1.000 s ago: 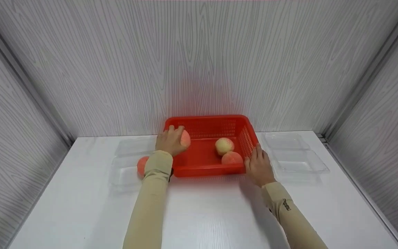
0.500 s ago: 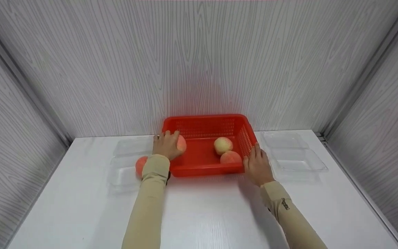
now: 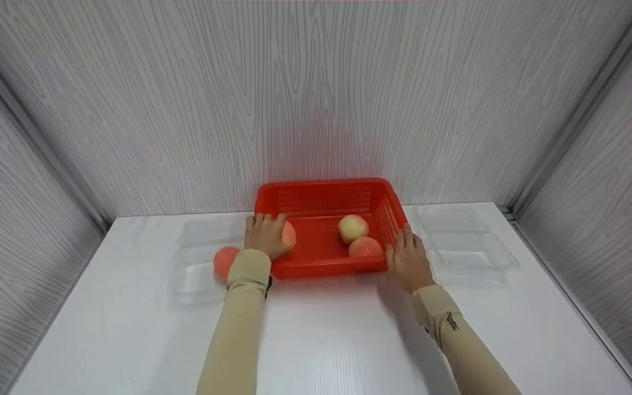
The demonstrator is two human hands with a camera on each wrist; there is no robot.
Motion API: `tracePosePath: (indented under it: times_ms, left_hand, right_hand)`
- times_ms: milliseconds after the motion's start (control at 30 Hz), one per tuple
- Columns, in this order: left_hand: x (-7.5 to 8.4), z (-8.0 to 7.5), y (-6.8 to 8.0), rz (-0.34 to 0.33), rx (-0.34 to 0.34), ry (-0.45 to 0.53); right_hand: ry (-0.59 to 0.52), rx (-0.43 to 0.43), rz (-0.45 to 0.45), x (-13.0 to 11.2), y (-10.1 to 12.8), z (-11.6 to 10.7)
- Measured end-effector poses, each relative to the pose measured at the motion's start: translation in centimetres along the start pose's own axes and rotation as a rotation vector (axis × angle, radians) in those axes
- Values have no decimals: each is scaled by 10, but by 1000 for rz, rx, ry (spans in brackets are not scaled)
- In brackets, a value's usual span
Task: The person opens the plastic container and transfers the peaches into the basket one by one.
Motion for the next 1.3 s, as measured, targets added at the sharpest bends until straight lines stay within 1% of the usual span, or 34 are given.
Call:
tracePosePath:
  times_ms: [133, 400, 500, 600, 667, 767, 867, 900, 967, 1100, 1167, 1300]
  left_hand:
    - [-2, 5, 0, -4, -18, -4]
    - [-3, 13, 0, -16, -50, 8]
    - [-3, 15, 0, -15, -49, 18]
    - [0, 16, -2, -7, -53, -4]
    - [2, 17, -3, -12, -72, -30]
    - [5, 17, -5, -25, -122, -59]
    - [7, 17, -6, -38, -153, -52]
    - [7, 17, -6, -43, -153, -45]
    - [7, 17, -6, -53, -131, -24]
    - [11, 15, -5, -57, -55, -9]
    - [15, 14, -5, -55, -22, -26]
    - [23, 11, -6, -68, 21, -70]
  right_hand:
    - [-26, -6, 16, -1, -1, 2]
    - [-17, 41, -15, -7, -1, 2]
    - [-12, 44, -26, -9, -2, 1]
    - [-14, 39, -25, -9, -2, 1]
    - [-15, 38, -22, -9, -1, 0]
    - [-26, 12, 4, -6, -2, 1]
    - [-37, -12, 24, -3, -2, 3]
    - [-38, -18, 29, -2, -2, 4]
    - [-38, -11, 22, -2, -2, 3]
    - [-25, 11, 14, 0, -2, 0]
    - [-30, 14, 14, 1, -1, -1]
    - [-30, 28, -1, 2, 1, -2]
Point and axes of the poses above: each hand's wrist, its own y-axis away from the middle knuckle, its own z-axis out of the palm, x = y × z, the point moved 8 cm from there along -y, towards the middle knuckle, and after that the axes turned 13 degrees about -x, right-handed, at the moved point
